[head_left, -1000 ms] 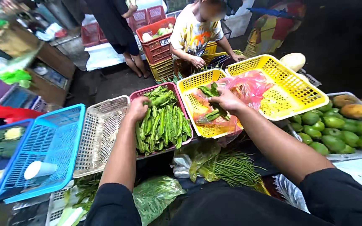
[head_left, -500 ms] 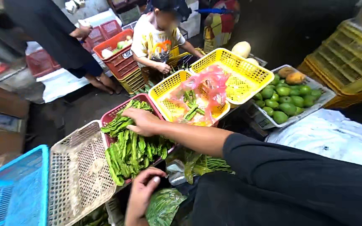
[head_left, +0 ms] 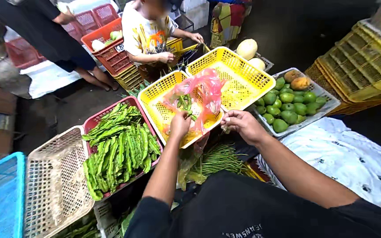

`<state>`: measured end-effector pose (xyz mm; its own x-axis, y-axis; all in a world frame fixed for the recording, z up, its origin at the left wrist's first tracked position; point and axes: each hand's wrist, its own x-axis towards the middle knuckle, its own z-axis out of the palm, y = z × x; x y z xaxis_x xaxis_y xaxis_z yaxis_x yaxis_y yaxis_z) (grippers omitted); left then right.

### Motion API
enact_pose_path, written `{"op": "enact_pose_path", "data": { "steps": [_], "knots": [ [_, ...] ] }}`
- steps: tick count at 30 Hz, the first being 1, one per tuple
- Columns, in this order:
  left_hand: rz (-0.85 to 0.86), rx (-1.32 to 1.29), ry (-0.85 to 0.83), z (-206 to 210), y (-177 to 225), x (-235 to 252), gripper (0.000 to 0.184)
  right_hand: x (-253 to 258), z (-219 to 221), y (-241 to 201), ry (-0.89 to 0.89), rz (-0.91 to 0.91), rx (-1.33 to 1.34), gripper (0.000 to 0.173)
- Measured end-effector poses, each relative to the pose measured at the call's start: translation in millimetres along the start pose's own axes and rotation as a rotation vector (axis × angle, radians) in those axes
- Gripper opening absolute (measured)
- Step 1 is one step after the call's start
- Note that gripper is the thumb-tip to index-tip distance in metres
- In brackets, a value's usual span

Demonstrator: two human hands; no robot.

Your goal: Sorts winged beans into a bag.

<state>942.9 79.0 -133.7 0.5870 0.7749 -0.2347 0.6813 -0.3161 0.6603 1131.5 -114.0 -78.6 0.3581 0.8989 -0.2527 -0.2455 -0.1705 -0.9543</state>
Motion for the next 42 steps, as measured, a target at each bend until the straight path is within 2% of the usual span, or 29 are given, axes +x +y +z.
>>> {"op": "enact_pose_path", "data": {
  "steps": [2,4,6,8,10,12,15,16,18,19,21,23,24,26,28,30,32,36,39,42],
  "knots": [
    [-0.065,0.212,-0.001,15,-8,39,0.047,-5,-9,1,-0.030,-0.021,-0.006,0.011],
    [-0.128,0.396,-0.055,26,-10,52,0.057,-4,-14,-4,-0.068,-0.061,0.007,0.012],
    [-0.176,0.460,-0.087,32,-10,53,0.048,6,-11,-16,-0.089,-0.127,0.014,0.012],
    [-0.213,0.448,-0.050,29,-9,47,0.028,27,2,-28,-0.128,-0.236,-0.019,0.011],
    [-0.255,0.365,0.007,17,-6,40,0.024,65,25,-32,-0.164,-0.371,-0.110,0.012],
    [-0.311,0.188,0.089,-1,-3,31,0.029,109,45,-26,-0.191,-0.378,-0.366,0.014],
    [-0.339,-0.106,0.351,-32,0,10,0.031,155,53,-1,-0.434,-0.104,-0.955,0.025],
    [-0.320,-0.220,0.471,-39,0,7,0.030,161,53,5,-0.495,-0.031,-1.062,0.028],
    [-0.262,-0.407,0.614,-48,3,4,0.029,163,49,2,-0.478,0.003,-1.116,0.028],
    [-0.244,-0.435,0.600,-48,6,4,0.029,163,46,0,-0.444,-0.012,-1.098,0.027],
    [-0.227,-0.365,0.413,-41,16,11,0.026,165,41,-5,-0.358,-0.049,-1.020,0.025],
    [-0.216,-0.154,0.165,-23,24,39,0.027,165,34,-23,-0.264,-0.076,-0.984,0.026],
    [-0.216,-0.013,0.122,-9,24,56,0.030,165,30,-32,-0.225,-0.089,-1.000,0.026],
    [-0.277,0.232,0.129,15,28,83,0.056,167,18,-46,-0.178,-0.105,-1.059,0.027],
    [-0.340,0.315,0.158,30,31,104,0.083,169,5,-53,-0.151,-0.123,-1.078,0.030],
    [-0.366,0.344,0.163,39,35,122,0.099,173,-11,-51,-0.111,-0.124,-1.111,0.032],
    [-0.354,0.363,0.166,41,31,135,0.093,181,-24,-39,-0.077,-0.084,-1.147,0.033],
    [-0.305,0.381,0.207,35,16,145,0.070,193,-34,-13,-0.043,0.018,-1.152,0.037],
    [-0.246,0.504,0.247,24,10,145,0.086,200,-27,-10,-0.016,0.078,-1.170,0.039],
    [-0.201,0.562,0.197,20,-5,142,0.079,197,-15,-25,-0.034,0.036,-1.184,0.027]
  ]
}}
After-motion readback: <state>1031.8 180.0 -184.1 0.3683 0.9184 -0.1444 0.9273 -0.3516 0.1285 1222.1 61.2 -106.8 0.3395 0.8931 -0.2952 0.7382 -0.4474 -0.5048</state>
